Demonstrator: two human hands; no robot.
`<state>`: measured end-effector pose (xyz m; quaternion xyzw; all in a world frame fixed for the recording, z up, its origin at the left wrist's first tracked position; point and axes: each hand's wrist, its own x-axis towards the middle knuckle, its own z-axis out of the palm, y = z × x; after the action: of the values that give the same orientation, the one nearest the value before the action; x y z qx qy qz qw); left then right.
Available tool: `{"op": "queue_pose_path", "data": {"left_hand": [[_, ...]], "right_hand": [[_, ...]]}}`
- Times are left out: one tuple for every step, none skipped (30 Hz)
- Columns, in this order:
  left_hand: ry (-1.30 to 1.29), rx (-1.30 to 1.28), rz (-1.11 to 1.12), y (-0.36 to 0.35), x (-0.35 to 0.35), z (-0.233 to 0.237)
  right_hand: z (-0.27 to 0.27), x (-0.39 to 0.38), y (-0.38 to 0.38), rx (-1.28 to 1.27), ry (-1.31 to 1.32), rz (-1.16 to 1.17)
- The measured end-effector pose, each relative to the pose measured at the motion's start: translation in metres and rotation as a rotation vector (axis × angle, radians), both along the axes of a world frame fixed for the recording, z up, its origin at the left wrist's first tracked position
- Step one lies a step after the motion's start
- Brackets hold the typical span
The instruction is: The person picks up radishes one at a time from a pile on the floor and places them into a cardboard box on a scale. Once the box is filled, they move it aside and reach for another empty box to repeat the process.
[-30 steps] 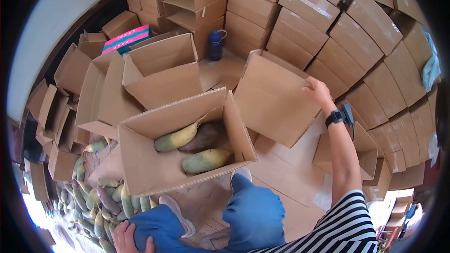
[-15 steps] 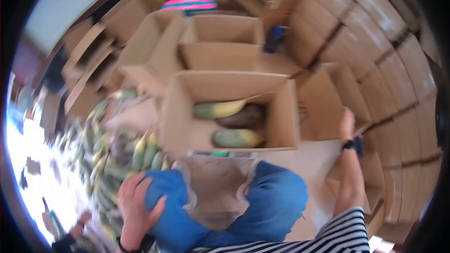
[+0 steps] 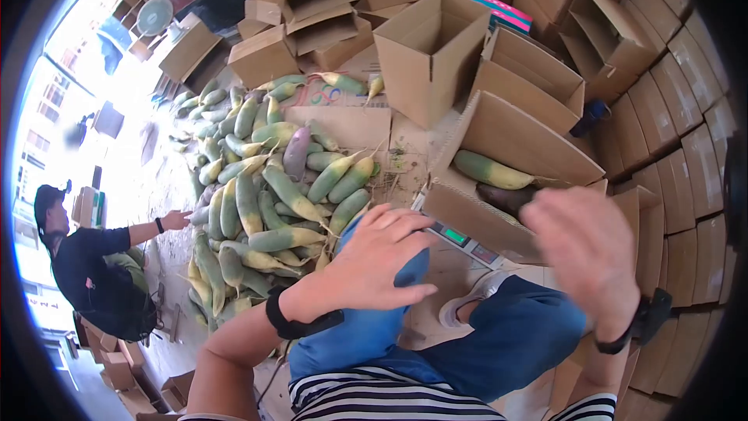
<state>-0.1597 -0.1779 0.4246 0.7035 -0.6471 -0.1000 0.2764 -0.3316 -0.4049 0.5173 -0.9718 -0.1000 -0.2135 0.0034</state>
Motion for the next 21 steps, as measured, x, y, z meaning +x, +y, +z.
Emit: {"op": "queue_pose_path", "data": {"left_hand": [[0.138,0.005,-0.017,0.006,0.002,0.004],[0.142,0.002,-0.002,0.015,0.004,-0.001],[0.328,-0.058,0.093,0.025,0.009,-0.012],[0.513,-0.117,0.191,0.037,0.014,-0.027],[0.595,-0.101,0.306,0.055,0.021,-0.045],[0.790,-0.029,0.513,0.076,0.026,-0.069],[0.764,0.019,0.602,0.106,0.037,-0.115],[0.492,0.153,0.689,0.137,0.042,-0.147],[0.281,0.310,0.736,0.179,0.042,-0.191],[0.110,0.712,0.826,0.219,0.031,-0.215],[0.027,0.976,0.707,0.249,0.023,-0.221],[-0.057,1.232,0.568,0.275,0.014,-0.227],[0.039,1.245,0.643,0.306,0.002,-0.245],[0.138,1.256,0.722,0.318,-0.004,-0.248],[0.146,1.257,0.728,0.325,-0.006,-0.256],[0.200,1.175,0.773,0.334,-0.009,-0.263],[0.252,1.092,0.821,0.337,-0.011,-0.258],[0.259,1.096,0.835,0.336,-0.010,-0.254],[0.195,0.915,1.040,0.332,-0.005,-0.252],[0.126,0.723,1.230,0.326,0.005,-0.246],[-0.012,0.596,1.283,0.326,0.018,-0.239]], "right_hand": [[0.002,0.013,0.024,0.028,0.052,0.058],[0.002,0.021,0.043,0.057,0.107,0.118],[-0.001,0.026,0.056,0.054,0.111,0.136],[-0.008,0.030,0.068,0.068,0.143,0.176],[-0.016,0.035,0.077,0.085,0.177,0.219],[-0.024,0.041,0.082,0.092,0.185,0.243],[-0.034,0.044,0.084,0.132,0.187,0.241],[-0.046,0.048,0.084,0.170,0.189,0.237],[-0.062,0.052,0.078,0.209,0.218,0.248],[-0.072,0.055,0.077,0.211,0.221,0.261],[-0.080,0.056,0.076,0.255,0.224,0.179],[-0.086,0.057,0.074,0.297,0.231,0.093],[-0.089,0.057,0.069,0.295,0.309,0.050],[-0.089,0.058,0.066,0.292,0.314,0.053],[-0.089,0.061,0.064,0.302,0.315,0.037],[-0.090,0.064,0.065,0.316,0.317,0.025],[-0.090,0.067,0.065,0.346,0.346,0.032],[-0.093,0.070,0.066,0.348,0.348,0.048],[-0.095,0.072,0.066,0.366,0.376,0.046],[-0.097,0.073,0.065,0.382,0.402,0.041],[-0.102,0.075,0.065,0.422,0.429,0.052]]}}
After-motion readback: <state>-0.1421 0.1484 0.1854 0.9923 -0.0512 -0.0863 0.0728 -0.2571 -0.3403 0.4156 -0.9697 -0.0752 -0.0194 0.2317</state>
